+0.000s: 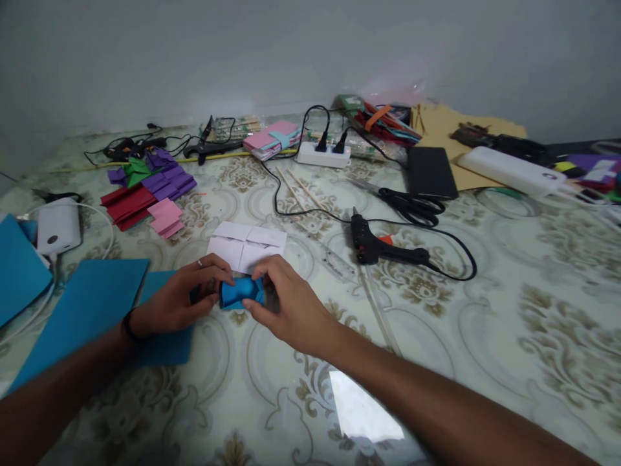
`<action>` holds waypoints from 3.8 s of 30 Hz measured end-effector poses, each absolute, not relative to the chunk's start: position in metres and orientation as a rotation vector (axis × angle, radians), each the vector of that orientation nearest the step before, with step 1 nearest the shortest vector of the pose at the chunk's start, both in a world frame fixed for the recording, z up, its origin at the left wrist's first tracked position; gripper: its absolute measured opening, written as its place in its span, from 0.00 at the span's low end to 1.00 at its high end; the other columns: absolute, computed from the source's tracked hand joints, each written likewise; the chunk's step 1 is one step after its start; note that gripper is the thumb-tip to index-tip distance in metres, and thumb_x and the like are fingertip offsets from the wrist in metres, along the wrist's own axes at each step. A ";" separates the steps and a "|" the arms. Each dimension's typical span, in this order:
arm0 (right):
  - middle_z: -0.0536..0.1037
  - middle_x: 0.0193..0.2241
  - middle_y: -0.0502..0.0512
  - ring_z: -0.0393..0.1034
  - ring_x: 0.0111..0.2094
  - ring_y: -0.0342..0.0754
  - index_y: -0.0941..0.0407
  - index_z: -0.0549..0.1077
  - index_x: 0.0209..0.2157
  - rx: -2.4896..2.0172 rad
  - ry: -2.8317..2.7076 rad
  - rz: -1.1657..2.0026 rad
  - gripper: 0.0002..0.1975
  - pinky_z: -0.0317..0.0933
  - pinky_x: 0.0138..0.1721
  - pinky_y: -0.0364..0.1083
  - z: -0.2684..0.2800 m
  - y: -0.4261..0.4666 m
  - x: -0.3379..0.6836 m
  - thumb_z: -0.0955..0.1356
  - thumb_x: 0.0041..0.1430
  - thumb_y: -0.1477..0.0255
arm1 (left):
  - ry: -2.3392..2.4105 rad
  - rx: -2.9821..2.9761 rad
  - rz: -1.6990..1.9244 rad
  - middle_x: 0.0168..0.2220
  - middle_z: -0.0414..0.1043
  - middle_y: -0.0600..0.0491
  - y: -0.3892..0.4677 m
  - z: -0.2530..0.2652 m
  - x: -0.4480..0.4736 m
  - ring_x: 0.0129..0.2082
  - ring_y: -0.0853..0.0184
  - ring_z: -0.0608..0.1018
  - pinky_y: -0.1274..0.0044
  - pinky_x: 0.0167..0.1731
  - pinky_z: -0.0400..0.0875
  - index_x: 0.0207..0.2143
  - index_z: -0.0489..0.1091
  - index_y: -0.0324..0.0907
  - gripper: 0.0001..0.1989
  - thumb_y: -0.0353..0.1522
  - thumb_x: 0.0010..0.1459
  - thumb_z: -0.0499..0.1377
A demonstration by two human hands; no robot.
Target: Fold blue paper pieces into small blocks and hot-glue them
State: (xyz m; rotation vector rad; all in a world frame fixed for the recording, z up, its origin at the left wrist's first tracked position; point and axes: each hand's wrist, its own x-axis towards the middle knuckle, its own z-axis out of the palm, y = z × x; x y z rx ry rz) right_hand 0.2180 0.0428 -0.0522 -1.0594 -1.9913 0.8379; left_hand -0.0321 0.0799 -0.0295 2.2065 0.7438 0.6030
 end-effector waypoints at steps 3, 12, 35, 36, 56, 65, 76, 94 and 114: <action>0.71 0.43 0.56 0.68 0.43 0.52 0.52 0.64 0.44 -1.045 -1.989 0.841 0.12 0.64 0.43 0.50 -0.052 0.044 0.218 0.72 0.63 0.72 | 0.766 2.210 0.596 0.47 0.71 0.49 0.079 -0.029 -0.031 0.41 0.65 0.75 0.73 0.41 0.72 0.49 0.70 0.43 0.13 0.24 0.62 0.57; 0.73 0.45 0.59 0.69 0.46 0.54 0.52 0.68 0.43 -1.034 -2.001 0.850 0.05 0.66 0.47 0.53 -0.049 0.042 0.218 0.68 0.67 0.72 | 0.946 2.236 0.503 0.35 0.68 0.57 0.078 -0.030 -0.030 0.27 0.72 0.70 0.79 0.28 0.66 0.52 0.68 0.45 0.15 0.30 0.63 0.60; 0.72 0.48 0.59 0.70 0.51 0.54 0.52 0.71 0.44 -0.995 -2.055 0.811 0.10 0.68 0.53 0.55 -0.054 0.043 0.218 0.69 0.62 0.79 | 0.863 2.297 0.545 0.48 0.69 0.49 0.079 -0.035 -0.029 0.47 0.61 0.76 0.72 0.42 0.74 0.44 0.71 0.42 0.08 0.25 0.62 0.61; 0.72 0.48 0.59 0.70 0.51 0.54 0.52 0.71 0.44 -0.990 -2.058 0.805 0.10 0.68 0.53 0.55 -0.055 0.043 0.218 0.69 0.62 0.79 | 0.866 2.305 0.544 0.48 0.69 0.49 0.078 -0.035 -0.029 0.46 0.61 0.76 0.72 0.42 0.74 0.43 0.71 0.42 0.08 0.25 0.62 0.62; 0.76 0.47 0.59 0.70 0.50 0.54 0.54 0.69 0.37 -1.002 -2.055 0.792 0.05 0.65 0.51 0.52 -0.055 0.043 0.217 0.70 0.65 0.76 | 0.822 2.371 0.541 0.48 0.70 0.47 0.078 -0.038 -0.029 0.40 0.65 0.76 0.72 0.43 0.73 0.39 0.78 0.41 0.04 0.26 0.62 0.63; 0.75 0.43 0.58 0.70 0.46 0.52 0.54 0.70 0.40 -0.993 -2.020 0.836 0.04 0.65 0.49 0.50 -0.053 0.045 0.217 0.68 0.66 0.77 | 0.845 2.425 0.479 0.52 0.71 0.46 0.077 -0.038 -0.029 0.43 0.62 0.78 0.69 0.45 0.75 0.50 0.78 0.44 0.14 0.28 0.62 0.63; 0.74 0.45 0.58 0.70 0.48 0.51 0.54 0.71 0.40 -0.961 -2.030 0.843 0.06 0.65 0.49 0.49 -0.053 0.045 0.218 0.69 0.65 0.79 | 0.821 2.455 0.524 0.50 0.73 0.46 0.076 -0.040 -0.027 0.49 0.59 0.79 0.68 0.48 0.76 0.53 0.75 0.43 0.14 0.28 0.65 0.60; 0.76 0.47 0.61 0.71 0.50 0.54 0.55 0.75 0.42 -0.921 -2.111 0.744 0.07 0.68 0.52 0.54 -0.061 0.044 0.219 0.70 0.64 0.79 | 0.830 2.391 0.542 0.48 0.73 0.48 0.076 -0.039 -0.027 0.43 0.64 0.78 0.72 0.44 0.74 0.45 0.77 0.42 0.10 0.25 0.63 0.61; 0.76 0.46 0.60 0.71 0.47 0.54 0.54 0.79 0.37 -0.864 -2.174 0.677 0.06 0.70 0.47 0.53 -0.058 0.042 0.217 0.70 0.64 0.78 | 0.795 2.457 0.499 0.52 0.76 0.48 0.076 -0.039 -0.029 0.40 0.64 0.79 0.71 0.43 0.76 0.41 0.81 0.45 0.08 0.28 0.62 0.63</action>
